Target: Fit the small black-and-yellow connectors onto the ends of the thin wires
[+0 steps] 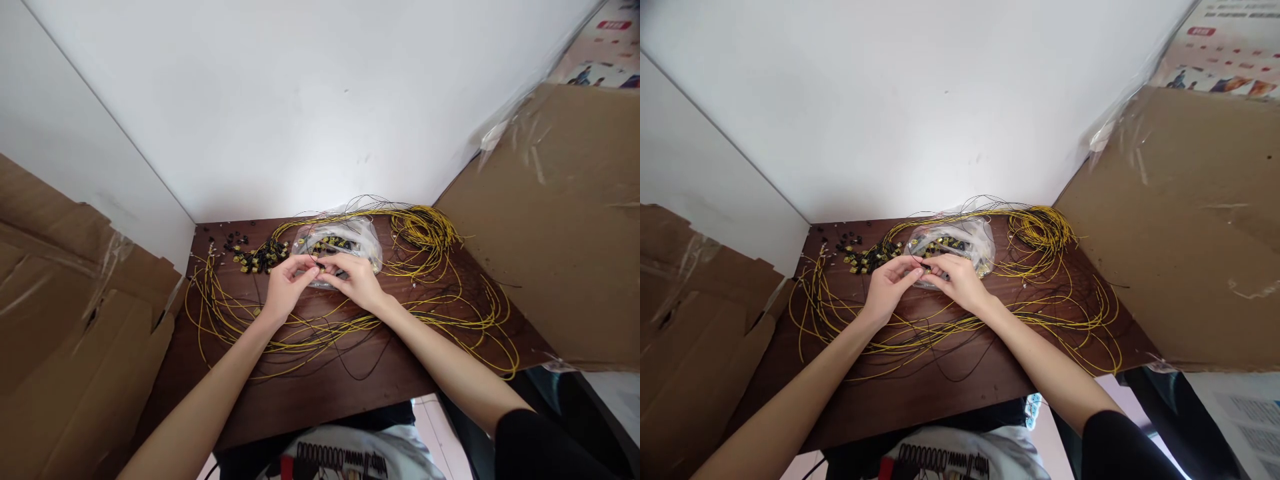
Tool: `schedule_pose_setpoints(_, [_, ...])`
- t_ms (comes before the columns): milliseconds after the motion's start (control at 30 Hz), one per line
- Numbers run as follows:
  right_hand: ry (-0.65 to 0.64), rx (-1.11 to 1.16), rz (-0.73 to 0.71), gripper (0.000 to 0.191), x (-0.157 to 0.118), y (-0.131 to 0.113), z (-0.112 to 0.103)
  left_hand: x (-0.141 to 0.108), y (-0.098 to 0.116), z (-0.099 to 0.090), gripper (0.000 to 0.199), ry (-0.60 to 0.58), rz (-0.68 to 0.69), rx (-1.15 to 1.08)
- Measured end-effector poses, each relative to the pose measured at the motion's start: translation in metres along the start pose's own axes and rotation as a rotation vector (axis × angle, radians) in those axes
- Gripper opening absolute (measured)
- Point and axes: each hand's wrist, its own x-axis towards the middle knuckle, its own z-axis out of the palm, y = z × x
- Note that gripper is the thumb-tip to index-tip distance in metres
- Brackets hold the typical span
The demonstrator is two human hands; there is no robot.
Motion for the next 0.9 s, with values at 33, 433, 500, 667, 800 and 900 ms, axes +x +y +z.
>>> schedule_pose_setpoints(33, [-0.001, 0.0, 0.0, 0.026, -0.0001, -0.0002, 0.0003, 0.0, 0.0, 0.0, 0.018, 0.005, -0.009, 0.005])
schedule_pose_setpoints(433, [-0.016, 0.138, 0.079, 0.028, -0.0039, -0.0046, 0.0073, -0.0004, -0.004, -0.0017, 0.016, 0.049, 0.094, 0.189])
schedule_pose_setpoints(500, [-0.026, 0.179, 0.106, 0.028, -0.0049, -0.0044, 0.0076, 0.0, -0.0038, -0.0026, 0.014, 0.046, 0.133, 0.228])
schedule_pose_setpoints(667, [-0.013, 0.165, 0.132, 0.025, -0.0048, -0.0032, 0.0075, 0.0018, -0.0034, -0.0055, 0.013, -0.022, 0.184, 0.297])
schedule_pose_setpoints(800, [-0.004, 0.152, 0.138, 0.026, -0.004, -0.0032, 0.0095, 0.0025, -0.0058, -0.0078, 0.013, -0.028, 0.217, 0.363])
schedule_pose_setpoints(900, [-0.006, 0.163, 0.144, 0.028, -0.0039, -0.0032, 0.0101, 0.0021, -0.0066, -0.0082, 0.013, -0.008, 0.209, 0.377])
